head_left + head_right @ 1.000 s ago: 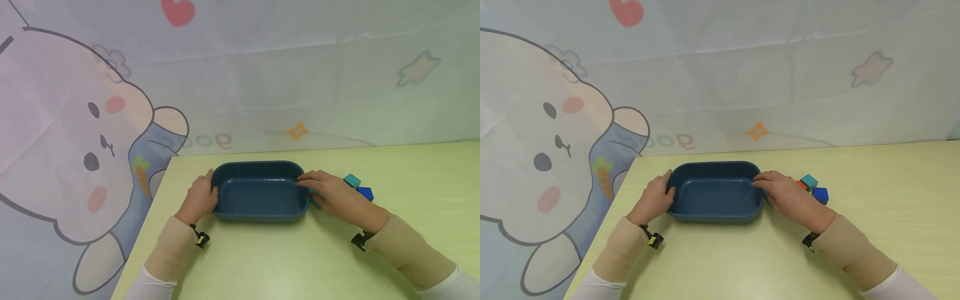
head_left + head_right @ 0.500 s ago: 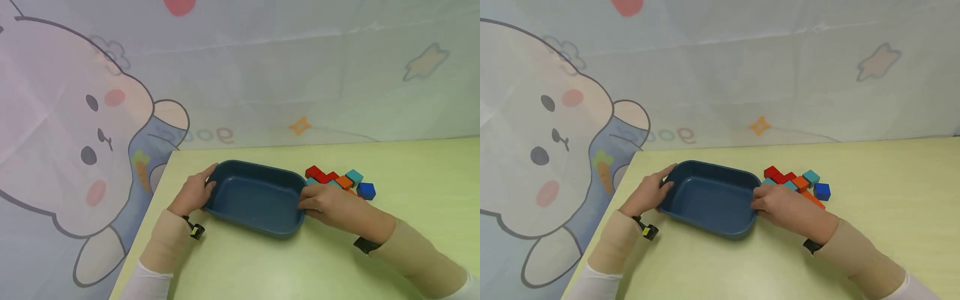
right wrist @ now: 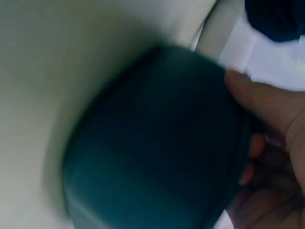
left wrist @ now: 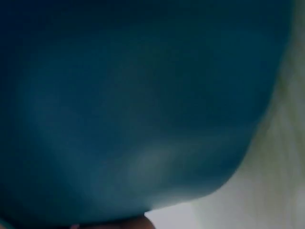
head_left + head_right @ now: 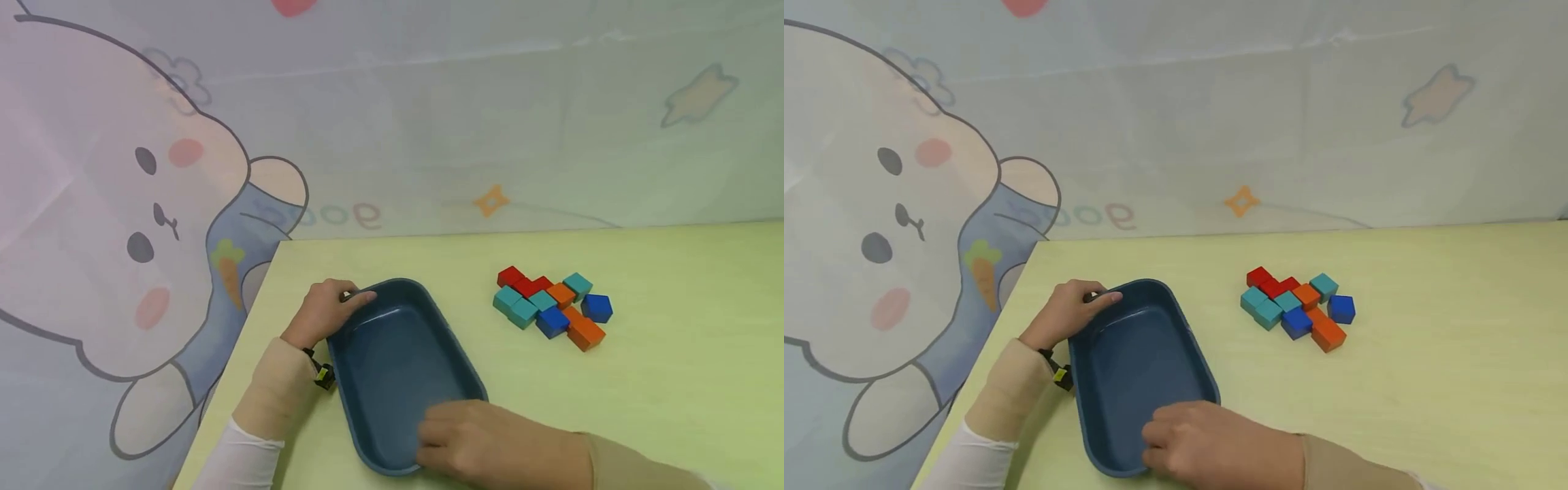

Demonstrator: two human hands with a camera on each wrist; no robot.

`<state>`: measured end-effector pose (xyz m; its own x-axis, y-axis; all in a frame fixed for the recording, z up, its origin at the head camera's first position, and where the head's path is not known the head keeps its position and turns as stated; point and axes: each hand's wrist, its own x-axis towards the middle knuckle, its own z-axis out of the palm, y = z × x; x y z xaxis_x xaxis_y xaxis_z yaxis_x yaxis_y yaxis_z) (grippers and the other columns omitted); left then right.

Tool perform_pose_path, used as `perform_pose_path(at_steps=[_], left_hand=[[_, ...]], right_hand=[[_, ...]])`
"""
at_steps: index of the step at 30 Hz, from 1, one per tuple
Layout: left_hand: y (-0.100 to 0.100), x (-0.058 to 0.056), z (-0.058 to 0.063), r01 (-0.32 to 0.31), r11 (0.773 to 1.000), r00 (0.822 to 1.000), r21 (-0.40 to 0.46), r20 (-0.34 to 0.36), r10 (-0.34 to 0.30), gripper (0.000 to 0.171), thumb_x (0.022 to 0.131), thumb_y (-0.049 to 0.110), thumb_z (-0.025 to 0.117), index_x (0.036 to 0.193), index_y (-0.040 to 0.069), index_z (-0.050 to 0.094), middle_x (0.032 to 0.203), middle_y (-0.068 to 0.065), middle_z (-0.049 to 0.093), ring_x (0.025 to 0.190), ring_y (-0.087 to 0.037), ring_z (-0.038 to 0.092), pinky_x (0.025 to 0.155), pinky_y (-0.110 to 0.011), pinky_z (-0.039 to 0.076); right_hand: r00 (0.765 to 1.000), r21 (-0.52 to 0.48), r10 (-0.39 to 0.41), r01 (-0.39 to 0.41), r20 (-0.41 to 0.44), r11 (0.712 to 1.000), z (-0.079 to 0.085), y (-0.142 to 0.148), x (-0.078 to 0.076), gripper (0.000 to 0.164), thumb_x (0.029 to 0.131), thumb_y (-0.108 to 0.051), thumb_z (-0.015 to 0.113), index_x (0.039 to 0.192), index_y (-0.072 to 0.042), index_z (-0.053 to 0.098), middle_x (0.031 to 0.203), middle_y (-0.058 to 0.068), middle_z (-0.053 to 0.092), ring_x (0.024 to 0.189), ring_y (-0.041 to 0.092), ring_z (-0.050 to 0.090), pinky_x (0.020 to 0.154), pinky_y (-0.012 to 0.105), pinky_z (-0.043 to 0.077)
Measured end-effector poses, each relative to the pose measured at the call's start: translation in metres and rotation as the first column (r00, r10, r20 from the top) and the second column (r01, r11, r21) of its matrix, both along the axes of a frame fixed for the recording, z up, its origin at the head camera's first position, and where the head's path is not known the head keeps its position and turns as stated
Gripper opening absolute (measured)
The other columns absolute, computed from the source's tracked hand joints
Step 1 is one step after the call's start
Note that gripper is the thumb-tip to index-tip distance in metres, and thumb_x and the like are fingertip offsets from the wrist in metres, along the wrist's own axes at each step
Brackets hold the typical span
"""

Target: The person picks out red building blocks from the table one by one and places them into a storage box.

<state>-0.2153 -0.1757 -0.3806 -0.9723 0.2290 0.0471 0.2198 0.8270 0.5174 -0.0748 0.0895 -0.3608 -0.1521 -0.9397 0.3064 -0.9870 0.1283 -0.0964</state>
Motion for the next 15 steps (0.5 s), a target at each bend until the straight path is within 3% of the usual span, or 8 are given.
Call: perform_pose_path(at_steps=[6, 10, 15], left_hand=[[0.011, 0.003, -0.004, 0.019, 1.000, 1.000, 0.021, -0.001, -0.019, 0.036, 0.092, 0.049, 0.062, 0.098, 0.015, 0.074, 0.091, -0.007, 0.074, 0.076, -0.020, 0.066, 0.070, -0.033, 0.052], [0.014, 0.005, -0.004, 0.070, 0.997, 0.996, 0.044, 0.052, -0.072, 0.031, 0.094, 0.046, 0.060, 0.102, 0.018, 0.071, 0.096, -0.005, 0.073, 0.081, -0.018, 0.066, 0.072, -0.033, 0.052], [0.018, 0.007, -0.004, 0.116, 0.992, 0.985, 0.056, 0.122, -0.122, 0.026, 0.098, 0.038, 0.057, 0.111, 0.017, 0.065, 0.102, -0.005, 0.070, 0.086, -0.020, 0.065, 0.074, -0.034, 0.051]], right_hand=[[0.998, -0.090, 0.021, -0.016, 0.052, 0.996, -0.014, -0.028, 0.015, 0.009, 0.092, -0.026, 0.068, 0.093, -0.017, 0.071, 0.070, -0.009, 0.053, 0.065, 0.001, 0.043, 0.061, 0.005, 0.026], [0.999, -0.147, 0.015, -0.007, 0.050, 0.989, -0.021, -0.043, 0.021, 0.008, 0.092, -0.024, 0.068, 0.093, -0.016, 0.071, 0.069, -0.008, 0.052, 0.063, 0.000, 0.042, 0.058, 0.003, 0.024], [0.996, -0.140, -0.042, 0.053, 0.082, 0.989, -0.024, -0.052, 0.022, 0.008, 0.092, -0.021, 0.068, 0.092, -0.013, 0.072, 0.069, -0.006, 0.051, 0.062, 0.001, 0.039, 0.056, 0.004, 0.023]])
